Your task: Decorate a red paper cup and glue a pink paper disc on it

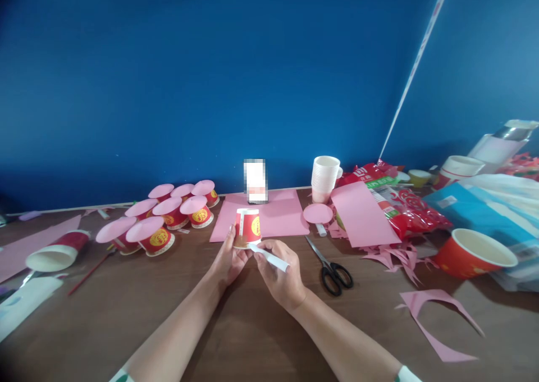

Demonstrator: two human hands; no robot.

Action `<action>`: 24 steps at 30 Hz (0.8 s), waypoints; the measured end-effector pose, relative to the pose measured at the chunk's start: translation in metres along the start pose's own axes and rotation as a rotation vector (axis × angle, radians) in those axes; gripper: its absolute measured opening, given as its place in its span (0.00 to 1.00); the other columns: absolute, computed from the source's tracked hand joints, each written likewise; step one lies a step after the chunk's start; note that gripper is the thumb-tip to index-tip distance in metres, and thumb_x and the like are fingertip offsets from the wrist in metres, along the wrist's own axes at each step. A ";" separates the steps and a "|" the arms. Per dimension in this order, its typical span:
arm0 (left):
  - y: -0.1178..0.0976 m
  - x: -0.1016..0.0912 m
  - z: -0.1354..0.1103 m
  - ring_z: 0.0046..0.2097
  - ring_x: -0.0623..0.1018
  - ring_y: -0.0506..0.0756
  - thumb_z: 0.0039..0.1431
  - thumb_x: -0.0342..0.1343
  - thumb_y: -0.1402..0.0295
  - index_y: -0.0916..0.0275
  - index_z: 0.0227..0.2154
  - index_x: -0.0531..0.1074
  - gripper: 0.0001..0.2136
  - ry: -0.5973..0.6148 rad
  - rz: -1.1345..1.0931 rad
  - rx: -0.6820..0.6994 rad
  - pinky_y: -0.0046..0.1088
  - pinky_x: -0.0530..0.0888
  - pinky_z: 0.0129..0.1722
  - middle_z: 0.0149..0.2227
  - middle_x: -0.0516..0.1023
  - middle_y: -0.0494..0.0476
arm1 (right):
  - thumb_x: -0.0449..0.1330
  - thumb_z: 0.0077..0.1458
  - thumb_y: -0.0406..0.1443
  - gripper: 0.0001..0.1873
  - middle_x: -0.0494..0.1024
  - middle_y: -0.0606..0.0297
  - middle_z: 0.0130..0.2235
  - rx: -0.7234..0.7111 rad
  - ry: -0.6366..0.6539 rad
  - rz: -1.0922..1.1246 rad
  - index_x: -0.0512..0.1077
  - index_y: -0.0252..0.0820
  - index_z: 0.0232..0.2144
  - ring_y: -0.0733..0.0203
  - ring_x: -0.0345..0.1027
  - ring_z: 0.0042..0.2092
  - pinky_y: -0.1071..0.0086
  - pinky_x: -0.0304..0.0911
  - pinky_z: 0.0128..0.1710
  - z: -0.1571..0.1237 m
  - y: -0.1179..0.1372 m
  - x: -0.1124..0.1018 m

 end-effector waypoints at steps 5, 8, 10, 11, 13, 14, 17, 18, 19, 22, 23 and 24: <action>0.000 -0.001 0.001 0.47 0.74 0.58 0.55 0.53 0.57 0.62 0.42 0.70 0.17 -0.002 0.010 0.020 0.36 0.69 0.49 0.43 0.77 0.59 | 0.52 0.57 0.35 0.06 0.72 0.64 0.29 0.007 0.009 -0.009 0.68 0.40 0.34 0.63 0.67 0.30 0.72 0.63 0.31 0.000 0.000 0.000; -0.001 0.000 0.000 0.47 0.74 0.57 0.55 0.53 0.58 0.62 0.43 0.70 0.16 -0.002 0.004 0.029 0.36 0.69 0.49 0.43 0.77 0.59 | 0.52 0.57 0.35 0.06 0.72 0.64 0.29 -0.003 0.002 -0.020 0.68 0.40 0.33 0.63 0.67 0.29 0.72 0.63 0.31 0.001 0.002 -0.001; -0.001 0.000 0.000 0.47 0.74 0.58 0.55 0.54 0.59 0.61 0.45 0.69 0.17 -0.009 -0.003 0.031 0.36 0.69 0.49 0.44 0.76 0.59 | 0.52 0.57 0.35 0.06 0.72 0.63 0.28 -0.009 -0.002 -0.029 0.68 0.40 0.32 0.63 0.66 0.29 0.72 0.62 0.31 0.002 0.002 -0.001; -0.001 0.000 0.000 0.47 0.74 0.58 0.54 0.55 0.60 0.61 0.45 0.69 0.17 -0.014 -0.006 0.033 0.36 0.69 0.49 0.44 0.76 0.59 | 0.52 0.57 0.35 0.06 0.72 0.63 0.28 -0.010 -0.004 -0.036 0.68 0.40 0.32 0.63 0.66 0.29 0.72 0.62 0.31 0.002 0.003 -0.001; -0.001 -0.001 0.000 0.46 0.75 0.58 0.54 0.55 0.60 0.61 0.46 0.68 0.18 -0.018 -0.009 0.037 0.36 0.69 0.49 0.44 0.76 0.59 | 0.52 0.57 0.35 0.06 0.72 0.63 0.28 -0.006 -0.004 -0.049 0.67 0.40 0.31 0.63 0.66 0.29 0.72 0.62 0.30 0.002 0.003 -0.001; -0.001 -0.001 0.000 0.46 0.75 0.57 0.54 0.55 0.60 0.61 0.47 0.68 0.18 -0.016 -0.009 0.041 0.36 0.69 0.49 0.45 0.76 0.59 | 0.51 0.57 0.35 0.06 0.72 0.63 0.28 -0.003 -0.003 -0.052 0.67 0.41 0.31 0.63 0.66 0.29 0.72 0.62 0.29 0.002 0.002 0.000; -0.001 -0.002 0.000 0.45 0.75 0.56 0.54 0.55 0.60 0.61 0.48 0.67 0.19 -0.016 -0.012 0.051 0.36 0.68 0.49 0.45 0.75 0.59 | 0.51 0.57 0.35 0.07 0.72 0.64 0.27 0.005 0.003 -0.050 0.67 0.41 0.29 0.64 0.66 0.28 0.73 0.61 0.28 0.002 0.002 0.000; -0.001 -0.002 0.000 0.44 0.75 0.55 0.55 0.55 0.60 0.60 0.49 0.67 0.19 -0.023 -0.010 0.051 0.36 0.68 0.49 0.45 0.75 0.59 | 0.51 0.57 0.35 0.07 0.72 0.64 0.27 0.006 0.003 -0.049 0.66 0.41 0.29 0.64 0.66 0.28 0.73 0.61 0.28 0.002 0.002 0.000; -0.001 -0.002 0.000 0.44 0.75 0.55 0.55 0.55 0.61 0.60 0.49 0.67 0.19 -0.031 -0.007 0.049 0.35 0.69 0.49 0.45 0.75 0.59 | 0.50 0.57 0.35 0.07 0.71 0.64 0.27 0.005 0.003 -0.048 0.66 0.41 0.29 0.64 0.66 0.28 0.73 0.61 0.28 0.002 0.002 0.000; -0.001 -0.002 0.000 0.43 0.76 0.55 0.55 0.55 0.60 0.60 0.48 0.67 0.19 -0.047 0.003 0.040 0.34 0.69 0.48 0.44 0.76 0.59 | 0.49 0.58 0.35 0.08 0.71 0.64 0.27 0.000 0.007 -0.038 0.65 0.41 0.28 0.64 0.65 0.28 0.73 0.61 0.27 0.003 0.002 0.000; -0.001 -0.002 0.000 0.43 0.76 0.55 0.54 0.55 0.60 0.60 0.48 0.67 0.19 -0.049 0.006 0.039 0.34 0.70 0.47 0.44 0.76 0.58 | 0.49 0.58 0.35 0.08 0.71 0.64 0.27 0.001 0.010 -0.033 0.65 0.41 0.28 0.64 0.65 0.28 0.73 0.61 0.27 0.003 0.002 0.000; -0.001 -0.001 0.000 0.43 0.76 0.55 0.54 0.55 0.60 0.60 0.48 0.67 0.19 -0.051 0.008 0.038 0.34 0.70 0.47 0.44 0.77 0.58 | 0.49 0.58 0.35 0.08 0.71 0.64 0.27 0.004 0.011 -0.029 0.65 0.41 0.28 0.64 0.65 0.28 0.73 0.61 0.27 0.003 0.002 0.000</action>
Point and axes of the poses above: each hand's wrist, its own z-axis towards the middle knuckle, its own x-axis out of the palm, y = z × x, the point moved 6 cm from there along z, towards the middle knuckle
